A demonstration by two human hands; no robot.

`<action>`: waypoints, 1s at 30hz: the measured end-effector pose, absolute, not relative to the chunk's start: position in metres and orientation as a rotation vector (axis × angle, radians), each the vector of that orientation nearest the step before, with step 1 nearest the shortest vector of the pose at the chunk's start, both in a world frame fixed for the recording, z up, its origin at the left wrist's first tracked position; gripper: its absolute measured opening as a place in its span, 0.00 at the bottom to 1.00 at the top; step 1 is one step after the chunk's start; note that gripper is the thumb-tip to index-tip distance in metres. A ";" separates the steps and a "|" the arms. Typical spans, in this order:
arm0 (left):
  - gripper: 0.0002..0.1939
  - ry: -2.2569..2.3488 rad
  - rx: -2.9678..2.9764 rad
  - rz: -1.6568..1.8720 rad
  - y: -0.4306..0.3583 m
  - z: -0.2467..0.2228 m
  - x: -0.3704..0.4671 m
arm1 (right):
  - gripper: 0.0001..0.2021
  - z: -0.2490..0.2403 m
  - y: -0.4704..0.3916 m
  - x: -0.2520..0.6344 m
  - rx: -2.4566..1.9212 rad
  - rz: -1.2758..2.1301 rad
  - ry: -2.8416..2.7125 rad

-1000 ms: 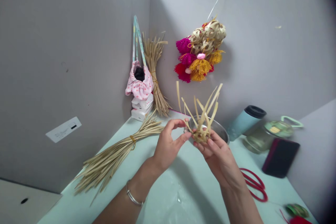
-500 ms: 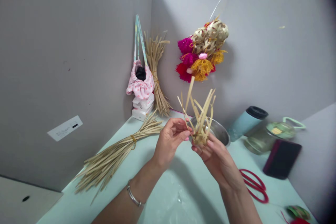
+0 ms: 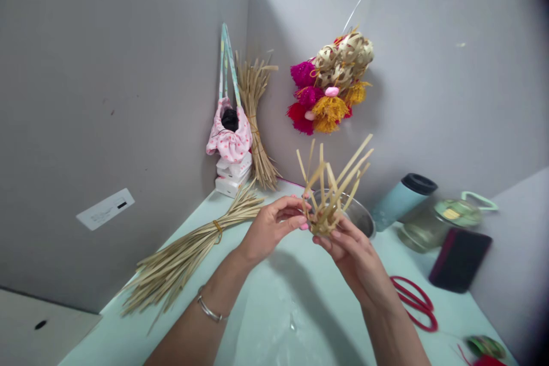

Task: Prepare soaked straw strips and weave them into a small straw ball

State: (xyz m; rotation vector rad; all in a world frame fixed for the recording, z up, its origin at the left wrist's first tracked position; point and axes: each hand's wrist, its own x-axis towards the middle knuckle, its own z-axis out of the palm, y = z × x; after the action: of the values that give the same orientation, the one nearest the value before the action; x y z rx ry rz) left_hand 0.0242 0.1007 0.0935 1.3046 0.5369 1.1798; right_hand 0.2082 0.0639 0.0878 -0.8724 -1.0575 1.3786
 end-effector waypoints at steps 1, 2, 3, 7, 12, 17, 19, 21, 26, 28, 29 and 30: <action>0.11 0.514 1.322 1.150 0.102 0.094 0.021 | 0.12 0.087 0.064 0.209 -0.879 1.369 -1.062; 0.11 0.498 1.340 1.128 0.103 0.093 0.019 | 0.13 0.087 0.064 0.209 -0.886 1.361 -1.069; 0.11 0.492 1.359 1.114 0.104 0.093 0.018 | 0.13 0.086 0.065 0.210 -0.892 1.353 -1.078; 0.09 0.516 1.376 1.108 0.106 0.089 0.017 | 0.13 0.084 0.065 0.210 -0.948 1.336 -1.108; 0.09 0.555 1.394 1.042 0.104 0.091 0.016 | 0.12 0.077 0.068 0.210 -0.979 1.331 -1.119; 0.11 0.503 1.300 1.006 0.102 0.095 0.016 | 0.11 0.080 0.065 0.208 -1.006 1.309 -1.179; 0.12 0.462 1.260 1.010 0.104 0.094 0.017 | 0.11 0.082 0.065 0.207 -1.029 1.295 -1.212; 0.12 0.449 1.235 1.021 0.106 0.092 0.018 | 0.12 0.082 0.066 0.207 -1.045 1.253 -1.232; 0.14 0.480 1.139 1.004 0.109 0.077 0.022 | 0.10 0.075 0.066 0.215 -1.145 1.008 -1.134; 0.15 0.505 1.090 0.966 0.105 0.071 0.024 | 0.11 0.074 0.061 0.219 -1.217 0.993 -1.143; 0.15 0.521 1.066 0.944 0.102 0.067 0.024 | 0.12 0.073 0.057 0.220 -1.247 1.016 -1.160; 0.16 0.536 1.046 0.922 0.098 0.064 0.024 | 0.14 0.072 0.053 0.220 -1.273 1.048 -1.175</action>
State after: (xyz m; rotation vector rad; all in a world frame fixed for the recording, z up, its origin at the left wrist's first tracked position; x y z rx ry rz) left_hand 0.0243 0.0979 0.0637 1.0459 0.5364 0.9220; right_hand 0.2203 0.0525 0.0723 -1.2732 -1.1751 1.0477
